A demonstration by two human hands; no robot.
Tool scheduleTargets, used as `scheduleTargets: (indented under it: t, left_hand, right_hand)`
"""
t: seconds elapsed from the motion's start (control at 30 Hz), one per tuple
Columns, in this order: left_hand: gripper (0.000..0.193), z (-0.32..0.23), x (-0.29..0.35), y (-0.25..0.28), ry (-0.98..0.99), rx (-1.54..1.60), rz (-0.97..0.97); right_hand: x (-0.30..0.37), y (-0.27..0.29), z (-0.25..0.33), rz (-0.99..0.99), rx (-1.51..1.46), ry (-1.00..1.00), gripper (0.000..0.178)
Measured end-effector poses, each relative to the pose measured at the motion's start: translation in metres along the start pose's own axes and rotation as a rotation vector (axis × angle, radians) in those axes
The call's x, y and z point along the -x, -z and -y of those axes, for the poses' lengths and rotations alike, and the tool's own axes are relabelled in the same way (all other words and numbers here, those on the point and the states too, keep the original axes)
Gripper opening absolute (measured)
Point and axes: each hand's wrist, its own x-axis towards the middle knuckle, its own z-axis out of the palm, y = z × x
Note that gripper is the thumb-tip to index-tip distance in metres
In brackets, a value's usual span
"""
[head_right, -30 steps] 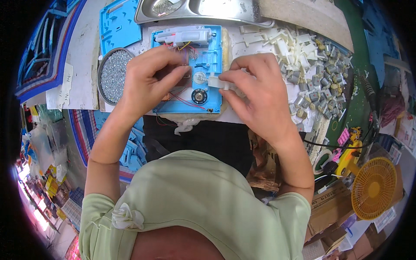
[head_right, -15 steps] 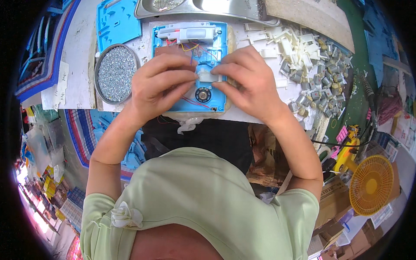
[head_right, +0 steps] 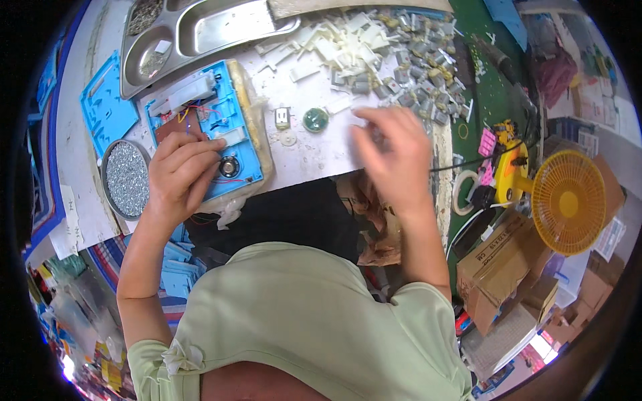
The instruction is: Assemble and solder components into a blue electronic plastic housing.
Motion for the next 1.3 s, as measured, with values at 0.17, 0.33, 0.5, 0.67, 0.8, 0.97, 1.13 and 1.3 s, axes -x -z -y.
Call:
scheduleTargets:
  t: [0.17,0.33,0.5,0.67,0.8,0.97,1.13,1.3]
  left_hand:
    - [0.019,-0.003,0.001,-0.001,0.038,0.029,-0.012]
    - [0.017,-0.011,-0.003,-0.001,0.065,0.029,-0.007]
    - [0.016,-0.012,-0.006,-0.004,0.063,0.039,-0.016]
    - [0.016,-0.009,-0.003,-0.003,0.09,0.068,-0.04]
    - [0.016,-0.008,-0.005,0.0,0.08,0.051,-0.037]
    - [0.015,-0.007,-0.002,0.001,0.103,0.047,-0.022]
    - [0.015,-0.007,-0.003,-0.001,0.097,0.065,-0.035]
    - [0.016,-0.007,-0.002,0.0,0.111,0.061,-0.04]
  right_hand:
    - [0.075,0.083,-0.035,-0.457,0.28,-0.246,0.023]
    - [0.174,0.174,-0.079,-0.019,0.737,-0.88,0.052]
    - [0.219,0.167,-0.11,-0.068,0.619,-1.164,0.072]
    - [0.228,0.164,-0.141,-0.268,0.506,-1.174,0.087]
    - [0.236,0.164,-0.175,-0.295,0.455,-1.084,0.089]
    - [0.245,0.166,-0.184,-0.29,0.415,-1.001,0.088]
    - [0.225,0.171,-0.164,-0.166,0.486,-1.128,0.087]
    - [0.176,0.179,-0.084,-0.059,0.853,-0.704,0.068]
